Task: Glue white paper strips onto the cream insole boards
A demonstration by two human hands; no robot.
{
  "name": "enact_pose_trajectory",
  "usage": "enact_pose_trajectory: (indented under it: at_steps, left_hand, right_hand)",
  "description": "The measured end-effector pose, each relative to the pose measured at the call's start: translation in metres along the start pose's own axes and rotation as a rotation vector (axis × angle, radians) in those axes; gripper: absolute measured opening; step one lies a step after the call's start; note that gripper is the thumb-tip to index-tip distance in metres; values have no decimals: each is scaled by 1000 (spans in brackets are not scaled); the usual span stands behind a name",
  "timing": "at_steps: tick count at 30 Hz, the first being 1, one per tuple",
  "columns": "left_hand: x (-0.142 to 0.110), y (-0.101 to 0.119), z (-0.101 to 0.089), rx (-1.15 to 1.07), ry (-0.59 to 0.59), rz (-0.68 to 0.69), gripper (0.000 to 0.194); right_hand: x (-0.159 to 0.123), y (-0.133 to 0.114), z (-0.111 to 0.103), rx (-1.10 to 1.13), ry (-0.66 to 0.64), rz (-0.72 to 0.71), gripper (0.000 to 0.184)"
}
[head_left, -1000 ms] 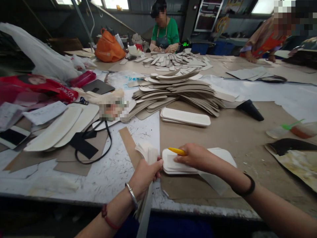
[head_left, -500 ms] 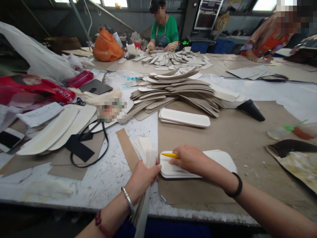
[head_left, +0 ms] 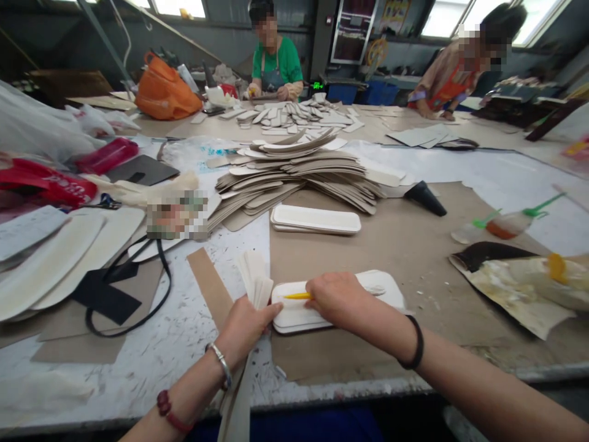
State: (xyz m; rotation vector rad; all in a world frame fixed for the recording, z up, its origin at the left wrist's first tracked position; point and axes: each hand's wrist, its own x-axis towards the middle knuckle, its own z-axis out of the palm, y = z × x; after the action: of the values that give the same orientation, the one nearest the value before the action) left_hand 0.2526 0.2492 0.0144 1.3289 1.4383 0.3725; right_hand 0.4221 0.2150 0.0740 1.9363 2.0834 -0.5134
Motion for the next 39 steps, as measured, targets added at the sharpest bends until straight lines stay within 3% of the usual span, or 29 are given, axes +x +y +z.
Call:
enact_pose_trajectory:
  at_steps: [7,10,15,21,28,34,39]
  left_hand:
    - [-2,3,-2,46,-14,-2,27]
    - [-3,4,-3,66,-23,8,35]
    - [0,-3,-5,137,-34,11,45]
    - [4,-17,-2,128,-13,49,46]
    - [1,-17,1,106,15,27,48]
    - [-1,-13,1,141,52,20,45]
    - [-2,-13,0,141,42,39,44]
  right_hand:
    - [-57,87,20,113,77,310,22]
    - [-66,105,34,171,160,373,24]
    - [-61,103,41,99,209,484,22]
    - [-56,98,38,4,227,514,20]
    - [-51,97,41,10,204,515,19]
    - [-67,118,53,-10,353,574,14]
    - [-78,126,65,138,420,482,23]
